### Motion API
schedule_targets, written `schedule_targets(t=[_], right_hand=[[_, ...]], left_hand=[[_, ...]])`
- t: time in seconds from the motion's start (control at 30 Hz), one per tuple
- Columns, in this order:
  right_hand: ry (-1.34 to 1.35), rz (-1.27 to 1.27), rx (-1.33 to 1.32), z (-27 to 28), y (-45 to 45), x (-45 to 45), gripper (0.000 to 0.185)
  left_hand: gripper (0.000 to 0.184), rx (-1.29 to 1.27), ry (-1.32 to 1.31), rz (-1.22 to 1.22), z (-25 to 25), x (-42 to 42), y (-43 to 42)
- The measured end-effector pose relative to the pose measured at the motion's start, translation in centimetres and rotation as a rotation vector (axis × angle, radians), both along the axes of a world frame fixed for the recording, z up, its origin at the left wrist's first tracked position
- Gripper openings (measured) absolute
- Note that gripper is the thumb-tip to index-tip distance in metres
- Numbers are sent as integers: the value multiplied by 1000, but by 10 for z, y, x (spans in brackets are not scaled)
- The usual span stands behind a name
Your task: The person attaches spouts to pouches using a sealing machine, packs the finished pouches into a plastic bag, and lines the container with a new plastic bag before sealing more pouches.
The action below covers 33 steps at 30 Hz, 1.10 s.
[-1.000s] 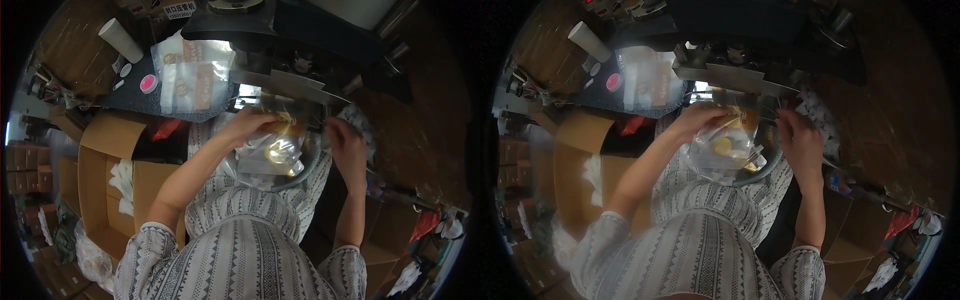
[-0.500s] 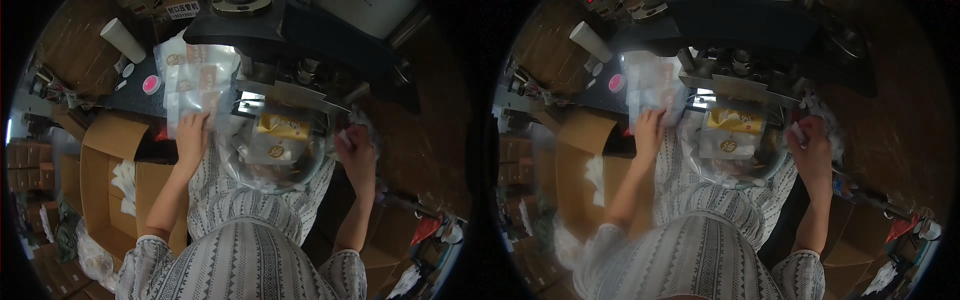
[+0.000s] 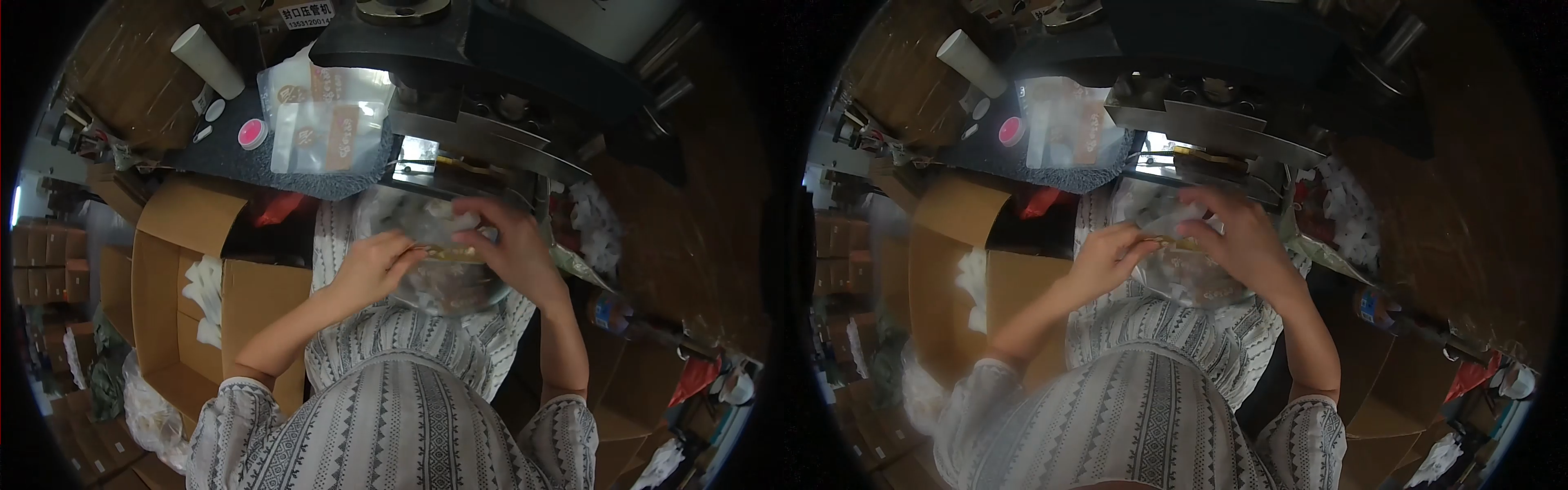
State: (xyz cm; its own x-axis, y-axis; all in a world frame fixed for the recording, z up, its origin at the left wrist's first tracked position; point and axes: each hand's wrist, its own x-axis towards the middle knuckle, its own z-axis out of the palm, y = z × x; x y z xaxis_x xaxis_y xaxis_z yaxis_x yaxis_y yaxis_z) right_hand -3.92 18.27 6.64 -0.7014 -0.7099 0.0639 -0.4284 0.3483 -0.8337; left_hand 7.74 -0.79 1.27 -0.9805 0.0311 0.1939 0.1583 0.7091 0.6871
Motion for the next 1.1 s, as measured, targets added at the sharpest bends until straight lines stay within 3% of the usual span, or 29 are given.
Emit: schedule_targets(t=[0.03,0.1,0.13,0.23,0.37,0.43,0.47,0.53,0.57,0.6,0.67,0.73,0.77,0.8,0.83,0.97,1.03,1.1], right_hand=[[0,-7,1,-2,6,-1,28],[81,-270,-69,-6,20,-6,26],[151,-276,-46,-4,29,-8,32],[167,-352,72,-5,55,-9,32],[279,-526,191,-43,78,-53,27],[551,-334,538,-89,89,-87,22],[556,-341,531,-86,87,-88,22],[521,-391,558,-75,78,-85,24],[515,-389,557,-69,76,-77,24],[491,-406,459,-57,75,-68,23],[472,-421,358,-30,74,-51,23],[126,-398,251,-7,75,-29,22],[123,-397,258,-1,70,-23,22],[95,-320,125,3,62,-16,22],[69,-244,-12,6,52,-10,23],[116,-143,-49,2,1,3,25],[455,-1,1,0,-12,5,26],[441,57,6,1,-12,11,27]], left_hand=[[12,1,0,-7,-9,-8,5],[20,471,-477,127,-24,-30,12],[20,471,-475,122,-23,-43,13],[31,1009,-541,277,-7,-74,22],[29,1024,-652,246,-11,-78,17],[29,892,-460,250,-14,-72,9],[35,653,-280,277,-15,-72,-12],[48,-223,385,480,-13,-68,-56],[57,-400,180,539,-22,-59,-68],[57,-402,178,539,-34,-50,-73],[58,-693,202,278,-50,-28,-74],[34,-466,127,396,-37,-16,-80],[24,-377,68,473,-33,-10,-82],[11,-316,170,543,-24,-7,-73],[11,-314,170,544,-17,-3,-64],[13,-326,278,488,13,10,-36],[14,-292,275,457,22,13,-27],[14,-185,245,259,25,15,-17]])
